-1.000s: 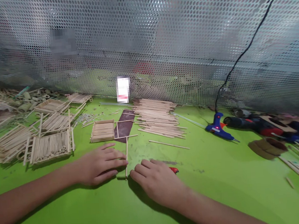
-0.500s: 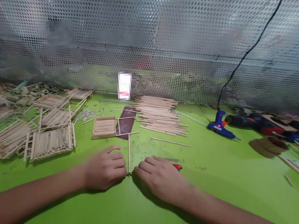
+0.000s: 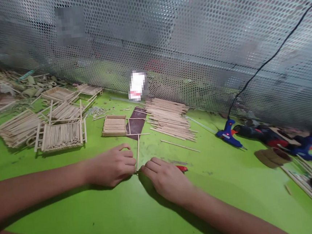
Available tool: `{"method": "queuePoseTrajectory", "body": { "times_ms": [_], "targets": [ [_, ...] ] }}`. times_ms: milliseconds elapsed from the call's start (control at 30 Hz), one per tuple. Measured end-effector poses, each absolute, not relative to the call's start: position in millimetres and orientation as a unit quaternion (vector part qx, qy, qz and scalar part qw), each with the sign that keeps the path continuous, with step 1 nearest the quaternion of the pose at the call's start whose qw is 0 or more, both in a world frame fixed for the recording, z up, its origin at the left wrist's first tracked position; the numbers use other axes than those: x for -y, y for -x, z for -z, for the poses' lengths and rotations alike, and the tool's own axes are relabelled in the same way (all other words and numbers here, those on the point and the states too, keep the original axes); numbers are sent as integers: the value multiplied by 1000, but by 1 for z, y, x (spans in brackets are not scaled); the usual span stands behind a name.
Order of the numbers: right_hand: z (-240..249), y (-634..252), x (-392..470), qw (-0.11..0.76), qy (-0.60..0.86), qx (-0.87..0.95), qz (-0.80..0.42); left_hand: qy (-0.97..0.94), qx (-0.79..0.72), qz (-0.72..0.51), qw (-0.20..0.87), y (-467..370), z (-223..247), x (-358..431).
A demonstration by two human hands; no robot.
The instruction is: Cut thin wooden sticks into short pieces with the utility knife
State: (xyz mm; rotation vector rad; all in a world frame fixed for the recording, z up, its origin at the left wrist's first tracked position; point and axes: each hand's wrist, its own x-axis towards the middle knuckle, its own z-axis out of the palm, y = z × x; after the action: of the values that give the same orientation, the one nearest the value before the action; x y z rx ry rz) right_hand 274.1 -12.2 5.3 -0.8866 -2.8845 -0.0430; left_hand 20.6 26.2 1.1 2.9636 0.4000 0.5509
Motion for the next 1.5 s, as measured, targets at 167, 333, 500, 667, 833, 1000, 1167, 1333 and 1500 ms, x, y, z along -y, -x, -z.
{"method": "queuePoseTrajectory", "body": {
  "times_ms": [167,333,500,667,833,1000,1167,1333,1500],
  "targets": [
    [-6,-261,13,55,300,952,11,-971,-149,-182,36,-11,4,-26],
    [-3,-259,15,38,307,951,22,-972,-158,-175,15,-8,6,-25],
    [3,-267,15,67,314,946,34,-972,-173,-155,30,-8,6,-24],
    [4,-270,14,91,298,950,22,-954,-230,-179,66,-9,5,-20],
    [1,-266,15,101,291,951,24,-944,-252,-206,62,-16,10,-18],
    [-1,-266,16,101,294,950,31,-939,-254,-220,67,-21,13,-17],
    [0,-272,15,107,293,949,40,-938,-270,-199,86,-21,12,-15],
    [1,-277,16,102,309,945,43,-937,-276,-197,83,-20,14,-14],
    [0,-275,16,108,294,949,37,-938,-267,-211,63,-18,13,-14]
  ]
}}
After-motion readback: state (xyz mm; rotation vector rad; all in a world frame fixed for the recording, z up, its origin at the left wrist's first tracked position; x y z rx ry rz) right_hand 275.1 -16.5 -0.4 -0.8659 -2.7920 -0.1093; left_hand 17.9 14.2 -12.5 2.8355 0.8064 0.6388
